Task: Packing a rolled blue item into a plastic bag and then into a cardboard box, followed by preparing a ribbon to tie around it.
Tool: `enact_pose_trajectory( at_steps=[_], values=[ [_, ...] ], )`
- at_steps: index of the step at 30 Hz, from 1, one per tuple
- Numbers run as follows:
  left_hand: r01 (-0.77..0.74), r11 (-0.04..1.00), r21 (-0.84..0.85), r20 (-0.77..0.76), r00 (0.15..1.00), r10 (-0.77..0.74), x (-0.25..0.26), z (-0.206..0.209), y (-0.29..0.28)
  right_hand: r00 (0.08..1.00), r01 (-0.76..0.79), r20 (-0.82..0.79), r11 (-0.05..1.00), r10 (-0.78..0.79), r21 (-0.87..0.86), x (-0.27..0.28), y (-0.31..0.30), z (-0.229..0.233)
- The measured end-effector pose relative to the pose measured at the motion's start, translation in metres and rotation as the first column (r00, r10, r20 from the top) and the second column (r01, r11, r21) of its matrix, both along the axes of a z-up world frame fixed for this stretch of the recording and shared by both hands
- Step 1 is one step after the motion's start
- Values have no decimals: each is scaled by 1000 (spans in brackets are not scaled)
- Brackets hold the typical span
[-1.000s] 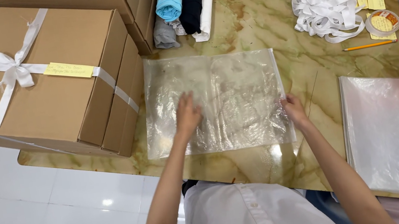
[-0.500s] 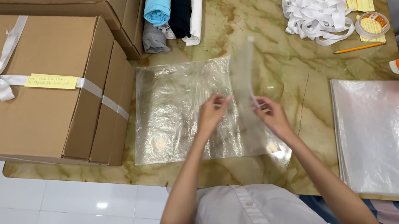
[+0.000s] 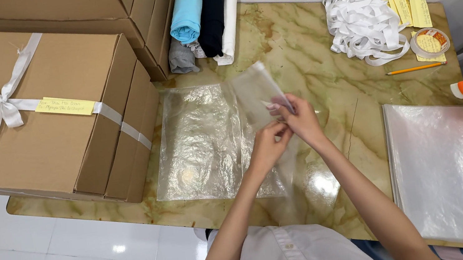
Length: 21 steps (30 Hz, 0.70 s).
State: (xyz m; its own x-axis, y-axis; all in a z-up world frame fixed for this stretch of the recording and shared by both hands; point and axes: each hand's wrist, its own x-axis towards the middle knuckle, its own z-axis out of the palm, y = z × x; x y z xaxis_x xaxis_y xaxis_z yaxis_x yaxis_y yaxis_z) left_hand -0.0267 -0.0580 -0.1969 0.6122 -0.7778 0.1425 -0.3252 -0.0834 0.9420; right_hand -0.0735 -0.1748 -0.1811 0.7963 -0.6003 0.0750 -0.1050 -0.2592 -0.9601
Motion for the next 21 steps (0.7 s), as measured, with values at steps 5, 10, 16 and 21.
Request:
enact_pose_trajectory(
  at_steps=[5, 10, 16, 21],
  values=[
    [-251, 963, -103, -154, 960, 234, 22, 43, 27, 991, -129, -21, 990, 130, 59, -17, 0, 20],
    [-199, 963, -182, -18, 980, 199, 53, 54, 41, 973, -215, -84, 976, 216, 16, -35, 3, 36],
    [-234, 957, -170, -5, 972, 237, 59, 46, 32, 950, -312, 23, 950, 311, 14, -25, 8, 56],
    [-243, 955, -167, -296, 937, 187, 43, 66, 35, 979, -180, 57, 965, 193, -189, 2, 15, 51]
  ],
)
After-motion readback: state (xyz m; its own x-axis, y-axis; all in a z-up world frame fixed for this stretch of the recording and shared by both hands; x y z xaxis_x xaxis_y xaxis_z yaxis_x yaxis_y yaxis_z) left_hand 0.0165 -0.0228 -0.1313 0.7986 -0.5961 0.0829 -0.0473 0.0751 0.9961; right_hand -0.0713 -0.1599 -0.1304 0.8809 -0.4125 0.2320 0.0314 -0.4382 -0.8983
